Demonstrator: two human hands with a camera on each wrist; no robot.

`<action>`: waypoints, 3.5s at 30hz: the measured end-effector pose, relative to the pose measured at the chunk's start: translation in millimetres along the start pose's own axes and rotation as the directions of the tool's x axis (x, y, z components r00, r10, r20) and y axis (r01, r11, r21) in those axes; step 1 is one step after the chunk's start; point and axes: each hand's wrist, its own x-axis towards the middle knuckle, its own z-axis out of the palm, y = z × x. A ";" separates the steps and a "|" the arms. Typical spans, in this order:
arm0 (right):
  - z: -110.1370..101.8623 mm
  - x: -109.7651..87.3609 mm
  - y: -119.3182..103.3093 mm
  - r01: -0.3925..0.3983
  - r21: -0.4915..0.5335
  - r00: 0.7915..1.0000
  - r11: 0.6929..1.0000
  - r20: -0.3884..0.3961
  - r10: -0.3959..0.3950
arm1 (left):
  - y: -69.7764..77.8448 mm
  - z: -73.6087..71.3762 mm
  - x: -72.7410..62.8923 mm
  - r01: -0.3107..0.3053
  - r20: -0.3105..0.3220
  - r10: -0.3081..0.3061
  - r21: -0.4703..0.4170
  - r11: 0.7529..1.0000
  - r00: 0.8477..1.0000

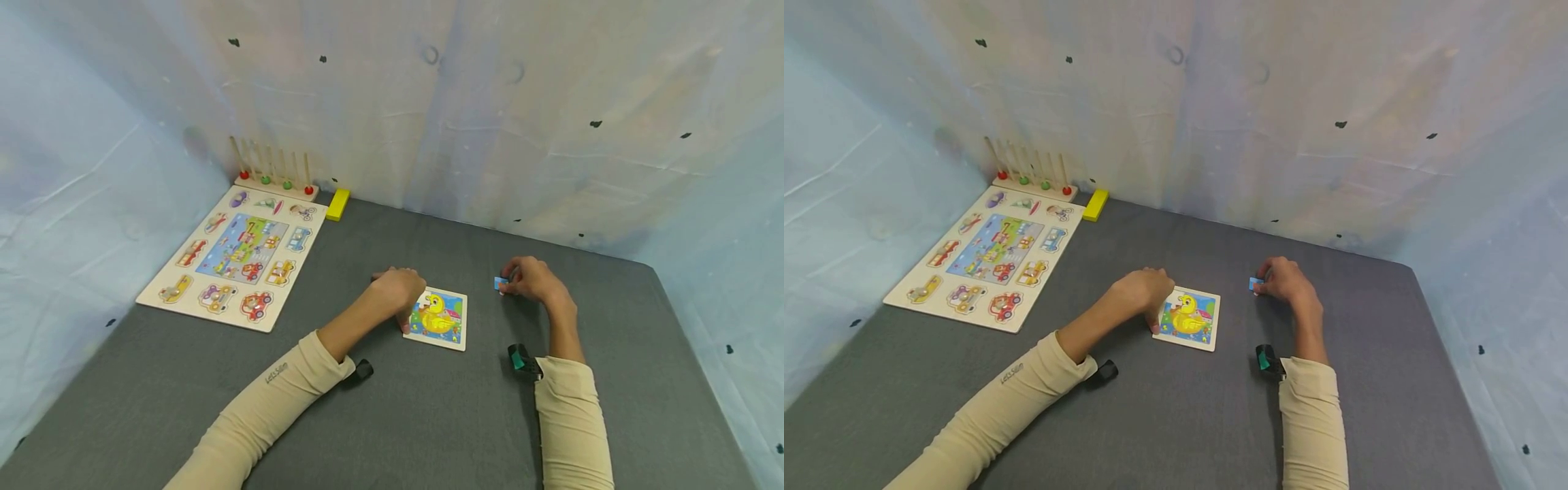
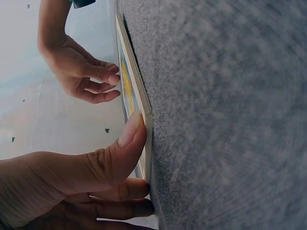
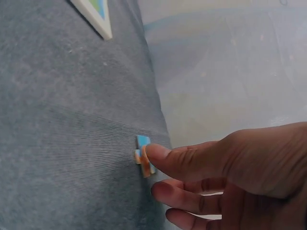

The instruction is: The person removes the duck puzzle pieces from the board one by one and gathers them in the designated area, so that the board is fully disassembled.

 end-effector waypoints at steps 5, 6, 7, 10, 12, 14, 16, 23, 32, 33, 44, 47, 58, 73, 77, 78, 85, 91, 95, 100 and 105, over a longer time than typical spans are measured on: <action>-7.6 -3.3 -2.8 0.007 -0.011 1.000 1.000 -0.018 -0.007 | -0.3 -0.1 -0.9 0.011 0.001 -0.011 -0.030 0.999 1.000; -9.4 -3.9 -4.1 0.006 -0.013 1.000 1.000 -0.019 -0.006 | -0.3 -0.1 -1.0 0.012 0.001 -0.012 -0.036 0.999 1.000; -11.0 -4.6 -5.8 0.007 -0.016 1.000 1.000 -0.020 -0.007 | -0.3 -0.1 -1.0 0.014 0.001 -0.014 -0.039 0.999 1.000; -14.9 -7.1 -12.4 0.009 -0.024 1.000 1.000 -0.026 -0.010 | -0.2 -0.5 -0.9 0.019 0.004 -0.018 -0.040 0.999 1.000; -16.4 -9.3 -18.1 0.014 -0.032 0.999 0.999 -0.036 -0.015 | -0.1 -0.8 -0.9 0.021 0.008 -0.021 -0.041 0.999 1.000; -16.7 -11.2 -23.6 0.029 -0.045 0.998 0.999 -0.051 -0.031 | -0.1 -1.0 -0.7 0.023 0.010 -0.022 -0.040 0.999 1.000; -16.5 -12.8 -29.4 0.045 -0.056 0.996 0.997 -0.069 -0.049 | -0.1 -1.0 -0.5 0.020 0.008 -0.019 -0.038 0.999 1.000; -15.9 -12.1 -48.1 0.138 -0.070 0.983 0.988 -0.109 -0.145 | -0.6 0.0 -0.6 0.007 -0.011 -0.007 -0.020 1.000 1.000; -18.5 -1.6 -88.3 0.283 -0.104 0.944 0.954 -0.148 -0.296 | 0.5 0.4 -1.0 0.011 -0.016 -0.011 -0.009 1.000 1.000; -17.4 0.3 -92.7 0.304 -0.103 0.936 0.947 -0.153 -0.318 | 0.2 0.6 -1.2 0.009 -0.019 -0.009 -0.013 1.000 1.000; 9.6 15.8 -101.6 0.471 -0.056 0.870 0.881 0.196 -0.452 | -1.8 1.6 0.8 -0.029 -0.055 0.029 0.003 1.000 0.998; 17.2 19.9 -101.7 0.482 -0.042 0.846 0.875 0.283 -0.452 | -2.1 0.8 0.2 -0.026 -0.053 0.026 -0.007 1.000 0.998; 38.9 29.7 -107.3 0.465 -0.163 0.854 0.870 0.341 -0.392 | -0.3 -0.3 -1.1 -0.020 -0.027 0.019 -0.015 1.000 0.999; 41.1 29.4 -108.2 0.455 -0.218 0.864 0.863 0.341 -0.370 | -1.2 1.4 -2.5 -0.022 -0.053 0.019 -0.055 0.998 0.998; 40.1 28.9 -108.4 0.452 -0.201 0.864 0.869 0.339 -0.371 | -0.9 2.3 -3.6 -0.023 -0.064 0.020 -0.051 0.998 0.998; 39.7 28.7 -108.5 0.453 -0.195 0.864 0.870 0.338 -0.375 | -0.9 2.4 -3.7 -0.023 -0.066 0.020 -0.051 0.998 0.998; 37.9 25.9 -106.7 0.498 -0.149 0.846 0.854 0.298 -0.442 | -1.7 2.7 -3.7 -0.040 -0.067 0.038 -0.032 0.999 0.997; 34.1 25.7 -102.6 0.494 -0.026 0.838 0.869 0.280 -0.468 | -2.7 2.2 -3.0 -0.042 -0.063 0.039 -0.040 0.998 0.997; 23.8 21.8 -97.0 0.493 0.032 0.839 0.869 0.246 -0.485 | -2.4 1.1 -1.3 -0.040 -0.050 0.039 -0.022 0.999 0.998; 2.3 9.9 -81.9 0.503 0.024 0.857 0.864 0.117 -0.502 | -1.6 0.2 -0.4 -0.030 -0.046 0.028 -0.032 0.999 0.999; -21.1 -6.9 -60.5 0.443 0.029 0.896 0.896 0.014 -0.443 | -1.8 0.6 -1.1 -0.035 -0.053 0.032 -0.048 0.998 0.998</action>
